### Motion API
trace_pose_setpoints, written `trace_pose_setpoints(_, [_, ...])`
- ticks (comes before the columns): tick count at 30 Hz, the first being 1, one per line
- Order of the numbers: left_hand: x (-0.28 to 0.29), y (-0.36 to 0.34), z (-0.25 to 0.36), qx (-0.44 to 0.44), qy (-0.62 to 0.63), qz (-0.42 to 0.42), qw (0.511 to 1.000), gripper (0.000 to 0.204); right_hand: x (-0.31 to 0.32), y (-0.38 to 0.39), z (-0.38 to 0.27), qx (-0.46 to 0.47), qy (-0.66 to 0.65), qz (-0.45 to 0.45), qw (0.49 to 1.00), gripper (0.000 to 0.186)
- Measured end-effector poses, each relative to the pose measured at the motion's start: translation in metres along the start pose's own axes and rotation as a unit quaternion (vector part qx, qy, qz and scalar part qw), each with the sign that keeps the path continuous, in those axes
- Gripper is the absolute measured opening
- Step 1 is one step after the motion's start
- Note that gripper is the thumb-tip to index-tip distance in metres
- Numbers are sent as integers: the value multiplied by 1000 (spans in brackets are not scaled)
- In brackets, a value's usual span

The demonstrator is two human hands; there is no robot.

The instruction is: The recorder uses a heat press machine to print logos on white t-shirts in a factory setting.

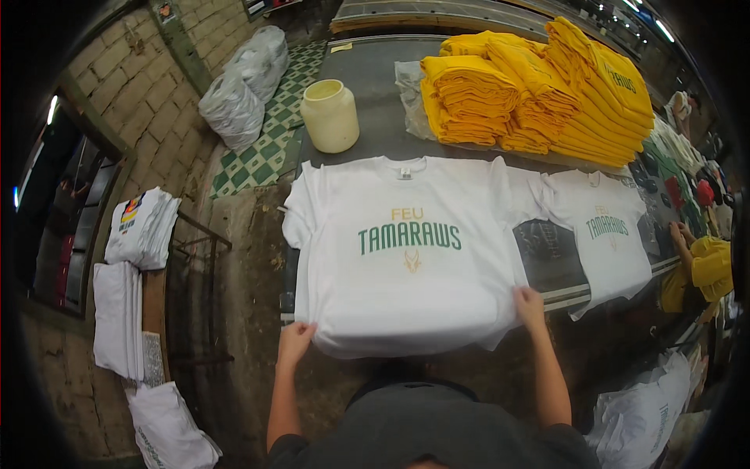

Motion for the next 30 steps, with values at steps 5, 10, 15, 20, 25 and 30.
trace_pose_setpoints(5, [30, -118, 60, -9, 253, 73, 965, 23, -7, -113, 3, -68, -211, 132, 966, 21])
trace_pose_setpoints(10, [22, -246, 112, 58, 392, 53, 916, 30, -47, -195, 11, -202, -295, 68, 932, 30])
trace_pose_setpoints(15, [24, -328, 124, 99, 548, 8, 831, 38, -62, -230, 8, -213, -389, 145, 885, 78])
trace_pose_setpoints(20, [34, -325, 137, 36, 537, -81, 839, 44, -23, -248, -10, -59, -538, 295, 787, 92])
trace_pose_setpoints(25, [45, -269, 140, -85, 261, 154, 949, 46, 38, -187, 9, -153, -320, 400, 845, 81])
trace_pose_setpoints(30, [27, -188, 179, -372, 42, 303, 876, 48, 68, -57, 37, -131, -28, 408, 903, 63])
Point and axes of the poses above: each hand's wrist, its own y-axis away from the middle knuckle, its own x-axis out of the back of the hand, z = x × y, the point moved 5 cm from there along -y, towards the middle knuckle, and after that the axes turned 8 degrees about x, right-handed, at the moved point
